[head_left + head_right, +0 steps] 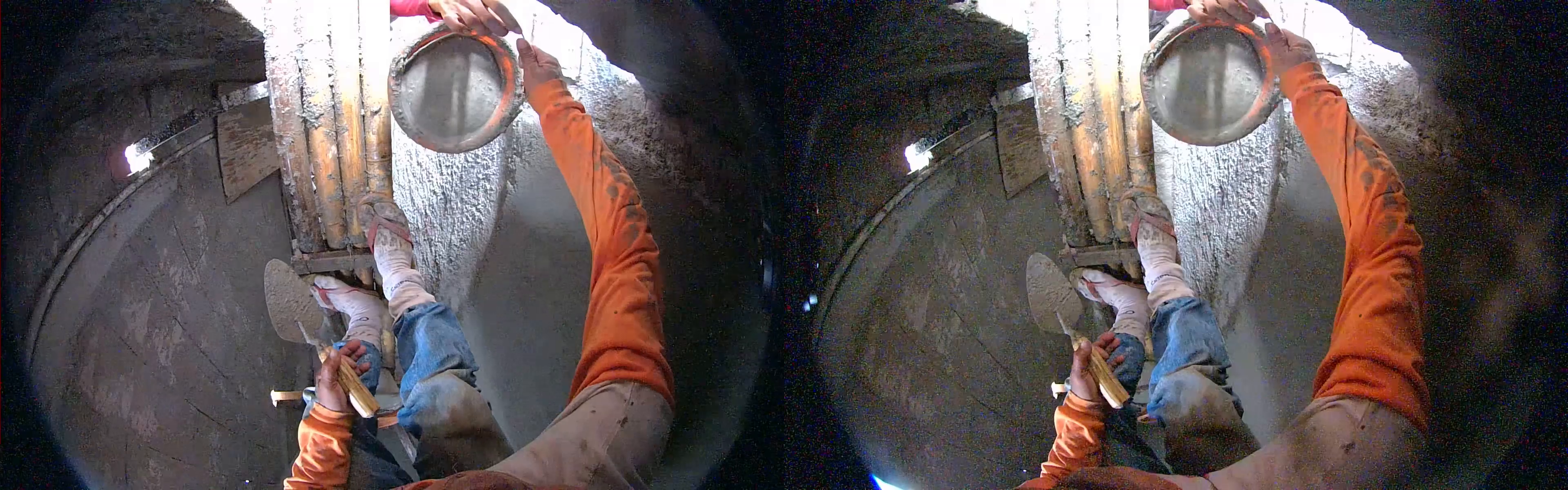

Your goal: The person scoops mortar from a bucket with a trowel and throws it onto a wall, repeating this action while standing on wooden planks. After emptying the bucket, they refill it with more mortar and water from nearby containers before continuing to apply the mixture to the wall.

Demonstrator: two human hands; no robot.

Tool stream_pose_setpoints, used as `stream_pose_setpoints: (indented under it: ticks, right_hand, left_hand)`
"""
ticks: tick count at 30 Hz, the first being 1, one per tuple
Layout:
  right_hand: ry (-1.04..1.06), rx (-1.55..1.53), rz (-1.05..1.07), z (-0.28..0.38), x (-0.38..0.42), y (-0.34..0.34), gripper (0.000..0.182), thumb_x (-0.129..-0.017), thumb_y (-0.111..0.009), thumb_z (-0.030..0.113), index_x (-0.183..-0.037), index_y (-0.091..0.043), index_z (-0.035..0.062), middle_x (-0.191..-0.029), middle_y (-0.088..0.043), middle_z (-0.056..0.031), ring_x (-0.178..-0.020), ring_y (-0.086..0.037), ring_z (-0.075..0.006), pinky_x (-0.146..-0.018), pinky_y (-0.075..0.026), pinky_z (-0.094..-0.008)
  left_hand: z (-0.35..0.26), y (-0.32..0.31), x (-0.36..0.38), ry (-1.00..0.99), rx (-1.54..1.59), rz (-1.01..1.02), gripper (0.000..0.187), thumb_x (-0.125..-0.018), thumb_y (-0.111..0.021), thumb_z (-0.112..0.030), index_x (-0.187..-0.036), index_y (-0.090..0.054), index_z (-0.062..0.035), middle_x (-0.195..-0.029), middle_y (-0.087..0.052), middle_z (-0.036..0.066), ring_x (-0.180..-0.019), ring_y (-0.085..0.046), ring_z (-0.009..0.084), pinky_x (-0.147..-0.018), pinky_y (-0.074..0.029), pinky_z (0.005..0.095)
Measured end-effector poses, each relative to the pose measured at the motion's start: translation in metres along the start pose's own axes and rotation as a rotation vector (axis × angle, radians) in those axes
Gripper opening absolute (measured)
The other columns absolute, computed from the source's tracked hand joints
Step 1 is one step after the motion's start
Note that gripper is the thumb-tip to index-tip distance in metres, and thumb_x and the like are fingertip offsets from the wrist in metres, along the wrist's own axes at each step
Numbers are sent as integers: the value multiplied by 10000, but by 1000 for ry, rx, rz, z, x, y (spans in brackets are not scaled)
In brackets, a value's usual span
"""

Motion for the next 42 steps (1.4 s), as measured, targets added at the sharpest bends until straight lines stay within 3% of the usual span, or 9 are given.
stream_pose_setpoints:
  ticks: [4, 8, 9, 18, 25, 31, 34, 38, 42]
  right_hand:
    - [-7, 147, 68, 11, 20, 12, 537, -793, -435, 513, -698, -539, -5, -577, -444, -7, -571, -398, -128, -543, -364, -292]
    - [123, 112, 385, 42, 65, 4, 293, -761, -486, 263, -689, -544, -15, -597, -537, -105, -557, -474, -162, -537, -389, -316]
    - [132, 462, 638, 51, 69, -3, 270, -752, -487, 244, -681, -537, -12, -616, -544, -123, -582, -501, -170, -548, -398, -319]
    - [79, 410, 577, 181, 125, 5, 384, -698, -501, 353, -628, -523, -24, -545, -486, -174, -499, -474, -256, -512, -387, -358]
    - [-10, -36, 578, 266, 166, 23, 358, -710, -540, 247, -532, -420, -39, -449, -327, -116, -431, -357, -148, -435, -302, -323]
    - [44, -79, 615, 276, 183, -40, 337, -735, -520, 268, -578, -457, -24, -470, -421, -56, -449, -389, -129, -465, -367, -305]
    - [198, 77, 568, 277, 184, -69, 372, -751, -484, 359, -901, -602, 40, -555, -494, -75, -537, -527, -151, -522, -428, -286]
    - [-517, 48, 614, 228, 180, -118, 269, -736, -518, 286, -838, -584, 47, -637, -515, -55, -519, -507, -146, -440, -406, -285]
    - [-98, 457, 550, 188, 107, -146, 354, -757, -515, 301, -957, -511, 9, -809, -502, -126, -696, -497, -221, -574, -412, -316]
  left_hand:
    - [7, 4, 1, 26, -85, 14, 526, -729, -487, -521, -876, -491, -17, -1050, -477, 109, -982, -453, 225, -753, -408, 371]
    - [7, 4, 7, -27, -85, 50, 454, -762, -465, -468, -874, -478, -28, -1030, -490, 108, -958, -468, 211, -738, -420, 356]
    - [6, 5, 9, -54, -74, 8, 467, -769, -476, -447, -902, -500, 0, -1001, -507, 122, -913, -493, 204, -707, -438, 327]
    - [3, 26, 54, -143, 23, -77, 388, -770, -530, -353, -911, -555, 8, -879, -571, 91, -777, -552, 160, -607, -476, 262]
    - [-4, 42, 89, -122, 39, -125, 452, -771, -503, -403, -971, -544, 1, -859, -560, 76, -729, -528, 154, -588, -452, 273]
    - [8, 57, 99, -167, 33, -157, 489, -751, -506, -446, -942, -556, 3, -839, -571, 87, -706, -534, 156, -616, -438, 279]
    - [26, 65, 96, -136, 147, -171, 443, -754, -522, -403, -926, -564, 3, -808, -575, 78, -633, -525, 129, -578, -433, 256]
    - [51, 69, 84, -76, 388, -187, 269, -740, -573, -339, -771, -594, -72, -676, -547, -4, -606, -485, 88, -580, -383, 219]
    - [43, 70, 88, -194, 217, -206, 321, -772, -491, -398, -760, -567, -87, -659, -499, -1, -623, -455, 111, -582, -382, 271]
Point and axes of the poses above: each hand's wrist, its own x-axis away from the middle knuckle, its own y-axis out of the back of the hand, z = x × y, the point moved 7 cm from there along -x, towards the middle knuckle
